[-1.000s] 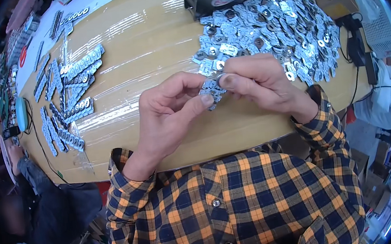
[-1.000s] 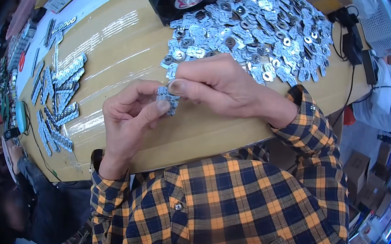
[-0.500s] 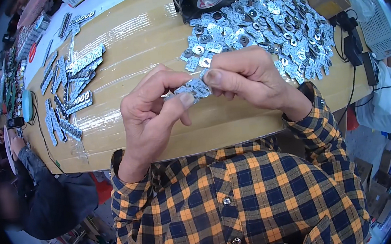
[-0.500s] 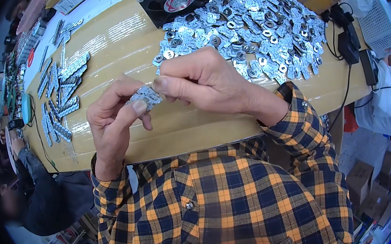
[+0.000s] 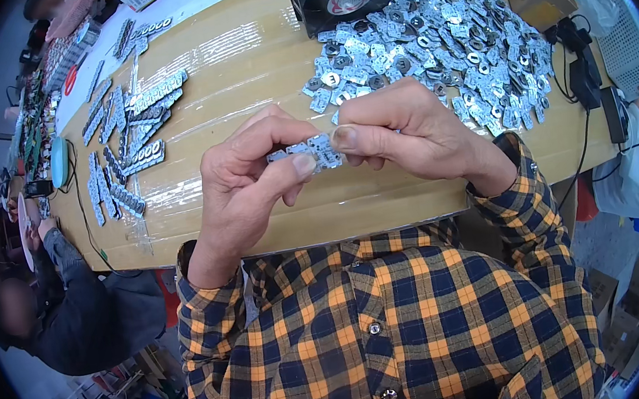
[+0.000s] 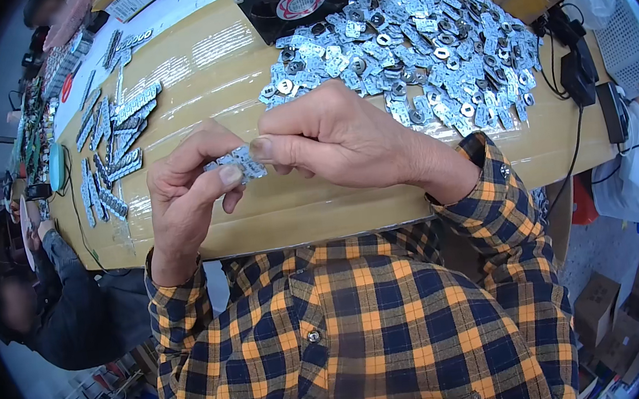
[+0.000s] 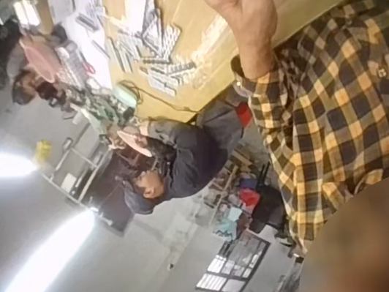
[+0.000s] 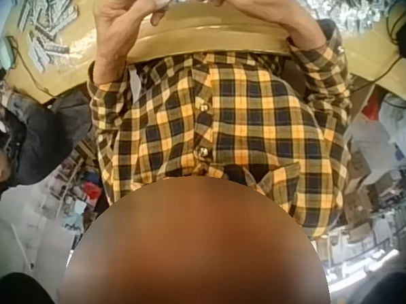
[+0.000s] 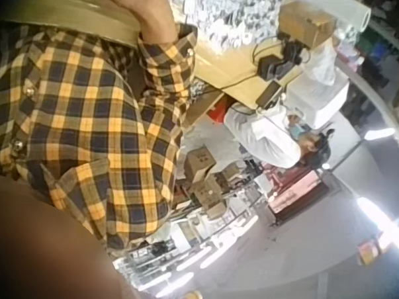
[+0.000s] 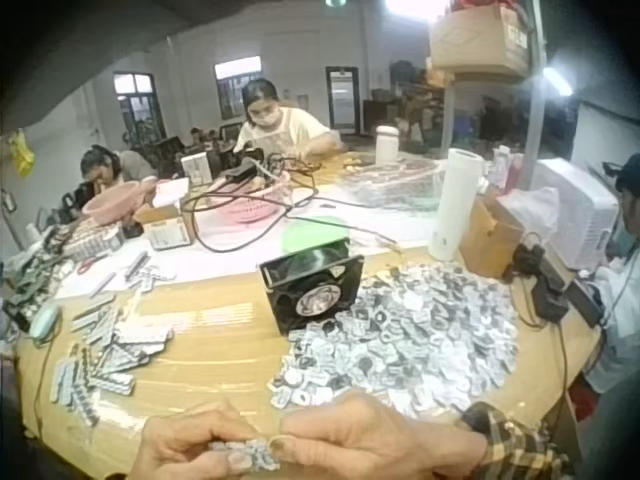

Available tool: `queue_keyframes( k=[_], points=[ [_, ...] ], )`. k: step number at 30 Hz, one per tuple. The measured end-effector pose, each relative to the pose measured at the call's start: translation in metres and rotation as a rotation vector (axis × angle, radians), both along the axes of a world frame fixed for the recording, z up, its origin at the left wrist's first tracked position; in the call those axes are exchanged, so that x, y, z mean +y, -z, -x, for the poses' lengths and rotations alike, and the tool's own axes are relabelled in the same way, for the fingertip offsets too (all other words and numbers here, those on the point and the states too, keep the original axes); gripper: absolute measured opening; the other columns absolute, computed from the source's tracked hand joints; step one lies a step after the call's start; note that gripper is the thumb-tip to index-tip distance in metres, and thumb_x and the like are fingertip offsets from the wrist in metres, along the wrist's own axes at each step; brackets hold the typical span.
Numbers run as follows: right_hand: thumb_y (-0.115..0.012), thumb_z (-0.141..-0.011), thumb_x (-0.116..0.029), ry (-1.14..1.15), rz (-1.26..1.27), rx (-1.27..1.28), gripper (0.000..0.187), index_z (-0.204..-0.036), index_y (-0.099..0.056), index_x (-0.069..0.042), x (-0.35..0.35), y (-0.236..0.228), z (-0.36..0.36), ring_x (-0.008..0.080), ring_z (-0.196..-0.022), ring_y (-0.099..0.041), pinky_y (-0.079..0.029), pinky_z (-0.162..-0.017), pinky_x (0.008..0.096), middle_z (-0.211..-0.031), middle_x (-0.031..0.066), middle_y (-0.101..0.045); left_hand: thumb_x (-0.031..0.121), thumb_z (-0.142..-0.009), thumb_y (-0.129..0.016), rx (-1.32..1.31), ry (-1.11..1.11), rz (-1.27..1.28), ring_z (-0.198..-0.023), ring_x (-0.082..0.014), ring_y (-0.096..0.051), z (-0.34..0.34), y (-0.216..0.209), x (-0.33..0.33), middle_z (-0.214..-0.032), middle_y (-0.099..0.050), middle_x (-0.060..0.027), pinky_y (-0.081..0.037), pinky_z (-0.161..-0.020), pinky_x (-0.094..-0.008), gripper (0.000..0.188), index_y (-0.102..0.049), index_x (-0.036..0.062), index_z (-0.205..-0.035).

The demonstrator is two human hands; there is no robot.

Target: Breaking apart small metal components from strips and sorting them into a pile.

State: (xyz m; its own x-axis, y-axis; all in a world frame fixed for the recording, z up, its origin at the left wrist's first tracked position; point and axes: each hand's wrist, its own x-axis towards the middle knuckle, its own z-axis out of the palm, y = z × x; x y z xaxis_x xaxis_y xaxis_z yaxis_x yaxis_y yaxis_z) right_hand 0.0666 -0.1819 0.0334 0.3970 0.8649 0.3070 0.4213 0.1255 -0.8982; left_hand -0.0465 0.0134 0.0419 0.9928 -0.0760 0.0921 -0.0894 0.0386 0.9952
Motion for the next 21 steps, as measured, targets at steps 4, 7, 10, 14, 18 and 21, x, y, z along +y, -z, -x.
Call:
queue_keyframes(
  k=[4,7,10,14,18,21],
  points=[
    [-0.053,-0.098,-0.015,-0.041,0.046,0.135,0.026,-0.078,-0.059,0.002,-0.002,-0.002,-0.001,0.0068,-0.055,-0.053,-0.041,-0.048,0.0217,-0.063,0.0015,-0.056,-0.003,-0.086,-0.06,0.034,-0.016,0.07,-0.062,-0.0066,-0.053,-0.003,0.001,-0.007,-0.087,-0.057,-0.0059,-0.041,-0.05,-0.0181,0.015,-0.064,-0.0071,-0.1],
    [-0.053,-0.098,-0.016,0.056,0.041,0.063,0.027,-0.078,-0.059,0.001,-0.003,0.0,-0.006,0.0059,-0.055,-0.052,-0.04,-0.048,0.0213,-0.062,0.0003,-0.054,0.0,-0.088,-0.062,0.089,-0.09,0.149,-0.061,-0.007,-0.054,-0.012,0.001,-0.013,-0.083,-0.061,-0.007,-0.042,-0.05,-0.0178,0.016,-0.064,-0.0066,-0.103],
    [-0.054,-0.098,-0.016,0.145,0.056,0.126,0.028,-0.075,-0.059,0.0,-0.001,-0.001,-0.009,0.0045,-0.051,-0.05,-0.038,-0.047,0.0209,-0.058,-0.0011,-0.052,0.004,-0.088,-0.065,0.15,-0.108,0.139,-0.06,-0.0065,-0.056,-0.026,0.002,-0.008,-0.08,-0.065,-0.0074,-0.042,-0.049,-0.0169,0.017,-0.064,-0.0046,-0.103],
    [-0.053,-0.098,-0.02,0.183,0.083,0.466,0.029,-0.075,-0.056,-0.002,-0.002,-0.006,-0.013,0.003,-0.043,-0.041,-0.034,-0.039,0.0212,-0.058,0.0001,-0.052,0.007,-0.088,-0.067,0.38,0.019,0.342,-0.062,-0.0053,-0.059,-0.045,0.01,0.002,-0.081,-0.067,-0.0065,-0.043,-0.047,-0.0163,0.017,-0.063,-0.0022,-0.103],
    [-0.051,-0.098,-0.023,0.076,-0.125,1.256,0.027,-0.078,-0.052,-0.004,0.005,0.006,-0.016,0.003,-0.038,-0.034,-0.031,-0.034,0.0205,-0.057,0.001,-0.048,0.007,-0.089,-0.066,0.456,0.178,0.618,-0.063,-0.0053,-0.06,-0.059,0.01,0.001,-0.081,-0.067,-0.0058,-0.044,-0.048,-0.0164,0.017,-0.062,-0.0011,-0.103],
    [-0.049,-0.099,-0.021,0.277,-0.042,1.077,0.027,-0.078,-0.05,-0.004,0.006,0.006,-0.019,0.0043,-0.038,-0.033,-0.031,-0.034,0.0201,-0.056,0.0007,-0.046,0.004,-0.089,-0.064,0.199,-0.018,0.19,-0.065,-0.0056,-0.061,-0.066,0.027,-0.002,-0.081,-0.066,-0.0059,-0.046,-0.052,-0.0168,0.015,-0.062,-0.0017,-0.103]
  ],
)
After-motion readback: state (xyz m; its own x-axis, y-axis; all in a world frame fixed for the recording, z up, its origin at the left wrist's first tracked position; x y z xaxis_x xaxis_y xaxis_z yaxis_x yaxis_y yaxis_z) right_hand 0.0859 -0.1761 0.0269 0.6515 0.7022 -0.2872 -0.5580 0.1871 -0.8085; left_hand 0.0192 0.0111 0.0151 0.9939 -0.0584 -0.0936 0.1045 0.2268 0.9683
